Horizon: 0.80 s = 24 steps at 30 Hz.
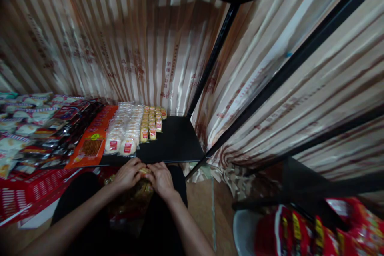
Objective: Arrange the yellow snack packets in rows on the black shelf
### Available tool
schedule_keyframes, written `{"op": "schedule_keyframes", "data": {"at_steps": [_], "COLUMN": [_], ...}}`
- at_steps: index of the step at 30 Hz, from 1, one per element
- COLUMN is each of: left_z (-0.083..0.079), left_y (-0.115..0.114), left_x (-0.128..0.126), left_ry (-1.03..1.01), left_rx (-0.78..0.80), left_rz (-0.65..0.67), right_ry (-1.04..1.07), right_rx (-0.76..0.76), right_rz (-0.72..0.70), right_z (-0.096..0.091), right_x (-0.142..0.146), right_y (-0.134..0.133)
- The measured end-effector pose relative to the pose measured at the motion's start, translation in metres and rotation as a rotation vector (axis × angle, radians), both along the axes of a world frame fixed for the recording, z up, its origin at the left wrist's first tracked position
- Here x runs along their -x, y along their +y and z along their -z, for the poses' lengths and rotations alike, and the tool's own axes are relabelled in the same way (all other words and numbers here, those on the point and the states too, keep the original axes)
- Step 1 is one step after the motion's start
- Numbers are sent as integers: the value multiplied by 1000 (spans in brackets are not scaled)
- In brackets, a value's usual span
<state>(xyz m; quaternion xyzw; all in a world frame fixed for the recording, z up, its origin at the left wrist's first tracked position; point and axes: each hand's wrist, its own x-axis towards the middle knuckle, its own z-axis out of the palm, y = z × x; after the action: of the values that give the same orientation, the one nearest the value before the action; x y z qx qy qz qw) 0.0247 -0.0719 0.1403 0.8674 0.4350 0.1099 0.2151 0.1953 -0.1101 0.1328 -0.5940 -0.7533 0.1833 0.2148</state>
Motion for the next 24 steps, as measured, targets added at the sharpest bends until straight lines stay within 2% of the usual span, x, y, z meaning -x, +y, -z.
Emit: {"op": "schedule_keyframes", "data": {"at_steps": [4,7,12,15,18,24], "left_z": [-7,-14,-17,-9,7,36], "left_y": [12,23,34,38,45,67], "left_x": [-17,-31,-58,-73,-84,-100], "left_ry": [28,-13,-168,-193,-171,-216], "left_rx": [-57,-135,-280,-282,-231,-73], "left_rz": [77,111,4,-39,-61,-146], "right_ry": [-29,32,324,413,418,500], "right_rx": [26,4,-20,-28,-21,-1], "right_rz": [21,94,301,418,499,567], "right_z": [6,12,23,30,36,38], "right_x": [-11,-20,-37,-48,-56,-57], "right_y": [3,12,43,66,88,127]}}
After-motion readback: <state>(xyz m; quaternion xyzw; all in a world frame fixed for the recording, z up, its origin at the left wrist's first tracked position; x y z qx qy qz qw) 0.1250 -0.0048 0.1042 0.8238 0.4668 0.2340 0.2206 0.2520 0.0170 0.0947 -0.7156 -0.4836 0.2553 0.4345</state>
